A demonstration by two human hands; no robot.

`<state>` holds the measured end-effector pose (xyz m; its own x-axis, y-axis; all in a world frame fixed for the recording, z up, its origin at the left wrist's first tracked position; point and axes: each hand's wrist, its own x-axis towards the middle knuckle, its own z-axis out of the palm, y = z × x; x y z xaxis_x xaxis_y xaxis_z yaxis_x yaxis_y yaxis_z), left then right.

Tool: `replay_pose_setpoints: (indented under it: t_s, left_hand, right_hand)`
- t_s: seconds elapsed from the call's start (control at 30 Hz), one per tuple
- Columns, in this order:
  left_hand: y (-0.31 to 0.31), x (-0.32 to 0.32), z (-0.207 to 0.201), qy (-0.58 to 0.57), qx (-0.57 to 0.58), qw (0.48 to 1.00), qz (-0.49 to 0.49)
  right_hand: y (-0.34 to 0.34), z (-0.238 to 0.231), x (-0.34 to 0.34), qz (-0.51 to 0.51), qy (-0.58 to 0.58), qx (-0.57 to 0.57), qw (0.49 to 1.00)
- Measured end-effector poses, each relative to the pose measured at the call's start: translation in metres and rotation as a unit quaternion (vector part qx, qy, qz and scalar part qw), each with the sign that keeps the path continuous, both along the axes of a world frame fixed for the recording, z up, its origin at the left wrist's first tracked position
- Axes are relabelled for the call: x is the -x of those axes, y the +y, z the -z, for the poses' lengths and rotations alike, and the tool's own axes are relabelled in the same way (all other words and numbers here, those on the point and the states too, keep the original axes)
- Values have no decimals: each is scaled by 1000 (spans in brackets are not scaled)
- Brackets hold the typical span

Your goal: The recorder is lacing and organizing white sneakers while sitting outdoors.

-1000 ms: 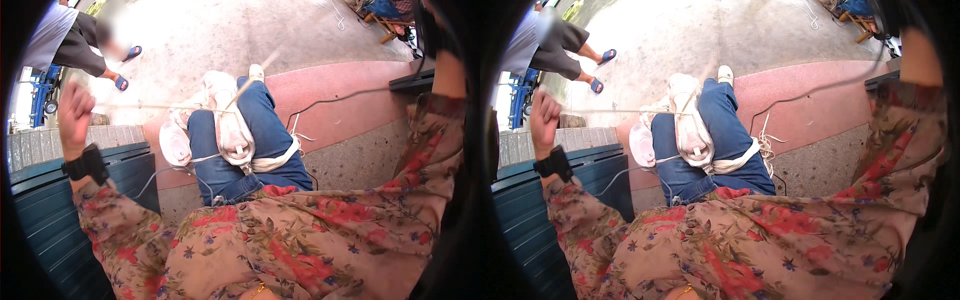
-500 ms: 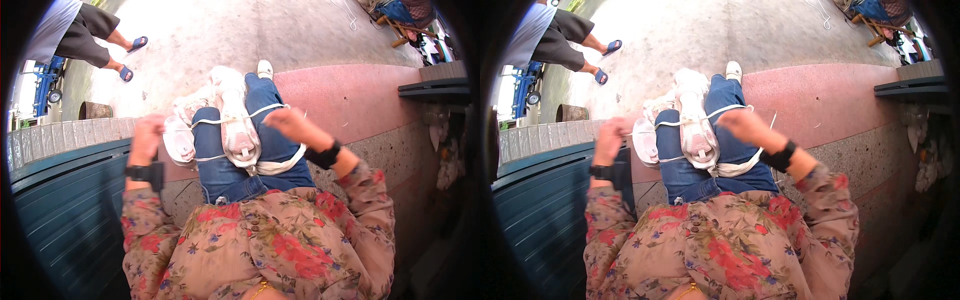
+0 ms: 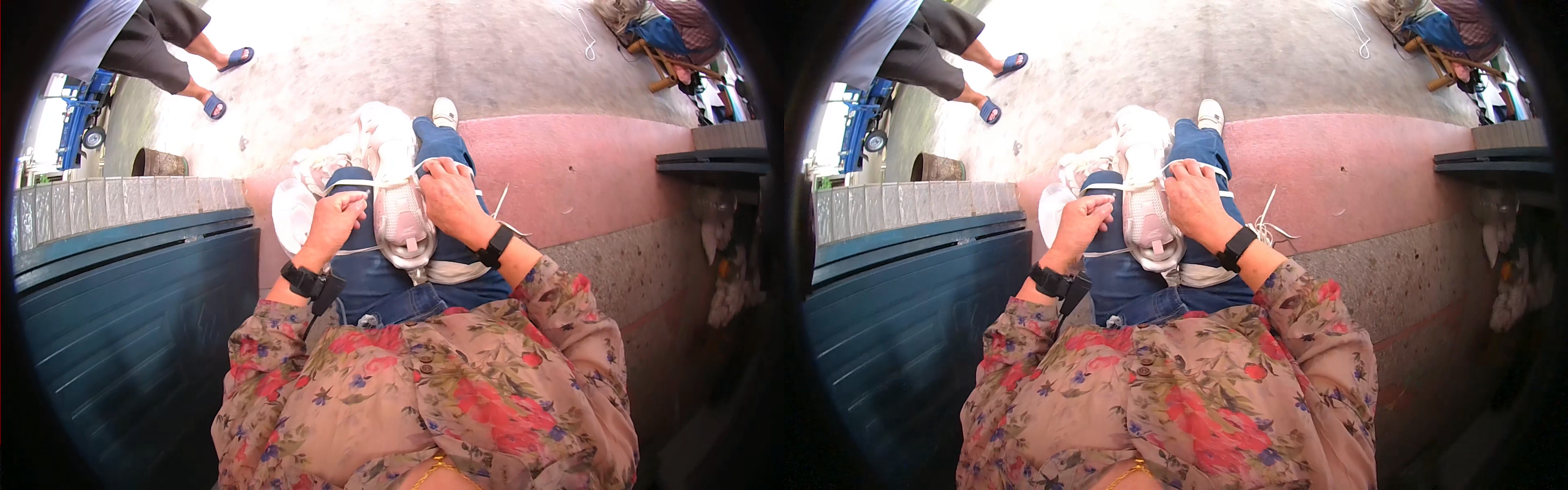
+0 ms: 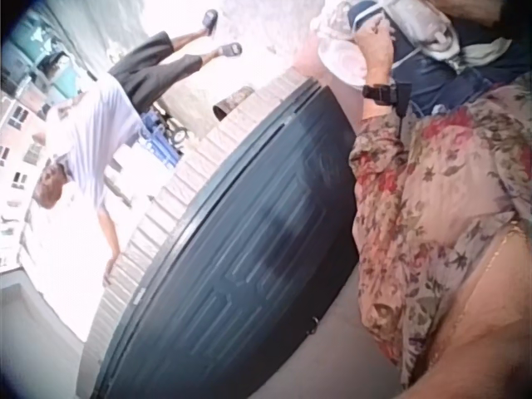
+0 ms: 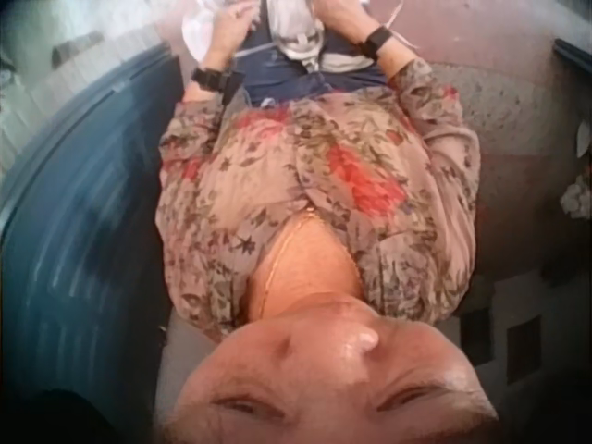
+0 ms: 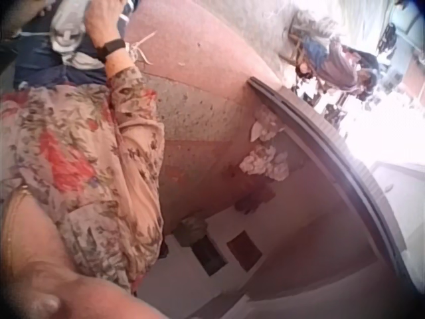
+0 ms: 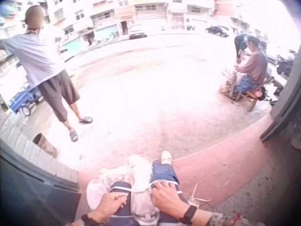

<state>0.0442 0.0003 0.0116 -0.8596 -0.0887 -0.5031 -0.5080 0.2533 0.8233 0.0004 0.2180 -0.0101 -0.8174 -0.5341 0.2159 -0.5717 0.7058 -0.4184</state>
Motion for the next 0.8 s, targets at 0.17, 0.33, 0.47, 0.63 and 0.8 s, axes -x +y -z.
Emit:
replay_pose_setpoints:
  t_s: [0.17, 0.33, 0.47, 0.63, 0.8]
  left_hand:
    - [6, 2, 5, 73, 189, 977, 72]
    - [12, 12, 6, 152, 378, 891, 201]
    - [10, 17, -1, 245, 393, 853, 241]
    - [15, 25, -11, 295, 501, 739, 340]
    - [30, 34, -4, 302, 515, 708, 376]
  right_hand:
    - [-7, 0, 7, -59, 28, -32, 997]
    - [-13, 2, 12, -106, 27, -102, 989]
    - [-14, 4, 12, -93, -15, -106, 990]
    - [-14, 5, 9, -90, -19, -123, 988]
    - [-16, 7, 8, -86, 28, -141, 986]
